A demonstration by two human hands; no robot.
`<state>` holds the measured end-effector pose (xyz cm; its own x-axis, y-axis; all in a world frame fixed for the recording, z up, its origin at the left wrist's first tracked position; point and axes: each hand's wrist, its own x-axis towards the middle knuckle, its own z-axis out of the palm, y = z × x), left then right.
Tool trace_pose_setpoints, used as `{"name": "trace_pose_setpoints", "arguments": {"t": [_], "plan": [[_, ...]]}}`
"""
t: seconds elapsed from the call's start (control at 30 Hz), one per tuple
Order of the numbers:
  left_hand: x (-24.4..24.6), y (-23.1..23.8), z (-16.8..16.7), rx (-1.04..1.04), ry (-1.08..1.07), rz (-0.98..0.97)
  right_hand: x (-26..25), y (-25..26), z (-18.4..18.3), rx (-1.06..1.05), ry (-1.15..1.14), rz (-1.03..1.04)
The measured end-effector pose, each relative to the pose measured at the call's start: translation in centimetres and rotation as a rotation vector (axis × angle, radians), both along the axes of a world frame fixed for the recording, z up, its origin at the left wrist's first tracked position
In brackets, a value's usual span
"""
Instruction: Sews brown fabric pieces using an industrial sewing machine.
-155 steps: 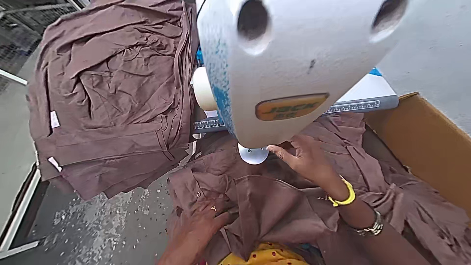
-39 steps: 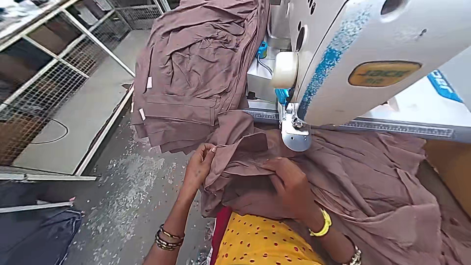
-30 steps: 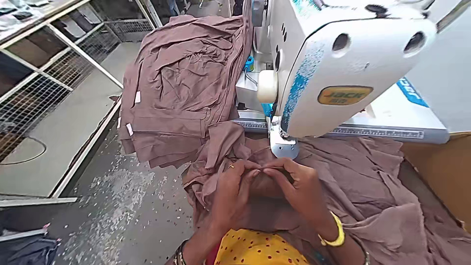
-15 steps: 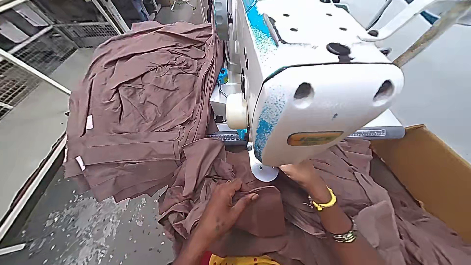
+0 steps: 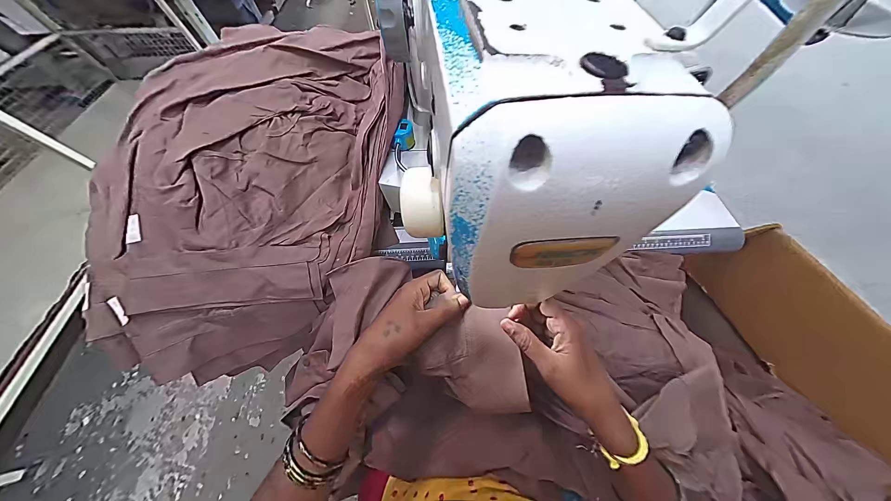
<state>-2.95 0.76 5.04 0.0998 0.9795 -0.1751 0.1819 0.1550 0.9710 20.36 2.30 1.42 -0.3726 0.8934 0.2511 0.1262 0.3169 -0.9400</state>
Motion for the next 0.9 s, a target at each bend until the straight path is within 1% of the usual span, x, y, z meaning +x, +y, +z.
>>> {"name": "trace_pose_setpoints", "arguments": {"t": [0.07,0.2,0.3,0.37,0.4,0.43,0.47,0.53,0.57,0.6,0.7,0.8,0.9], "plan": [[0.2,0.7,0.2,0.01,-0.031,0.026,-0.2,0.4,0.0,-0.018,0.023,-0.034],[0.1,1.1,0.3,0.063,0.049,0.056,-0.6,0.9,0.4,-0.027,-0.011,-0.069],[0.0,1.0,0.1,0.074,0.088,0.062,-0.6,0.9,0.2,-0.033,0.001,-0.053],[0.1,0.7,0.0,0.072,0.139,0.076,-0.2,1.2,0.0,-0.014,-0.014,-0.004],[0.1,0.6,-0.2,0.083,0.16,0.081,0.3,1.8,0.2,0.016,-0.062,0.006],[0.1,0.5,-0.5,0.098,0.182,0.085,0.9,2.7,0.6,0.07,-0.137,-0.034],[0.2,0.4,-0.6,0.103,0.192,0.089,1.6,3.9,1.1,0.142,-0.225,-0.118],[0.4,0.2,-1.0,0.1,0.2,0.103,3.3,6.8,1.5,0.341,-0.452,-0.353],[0.5,0.2,-1.2,0.092,0.201,0.11,4.0,8.4,1.2,0.439,-0.559,-0.443],[0.5,0.1,-1.3,0.086,0.204,0.119,4.5,9.8,0.9,0.497,-0.634,-0.482],[0.3,0.1,-1.5,0.109,0.247,0.139,4.7,12.6,0.2,0.572,-0.769,-0.442],[0.3,0.0,-1.7,0.136,0.281,0.146,4.4,13.9,-0.2,0.577,-0.863,-0.355],[0.3,-0.2,-2.1,0.157,0.267,0.138,4.1,14.5,-0.8,0.685,-0.888,-0.333]]}}
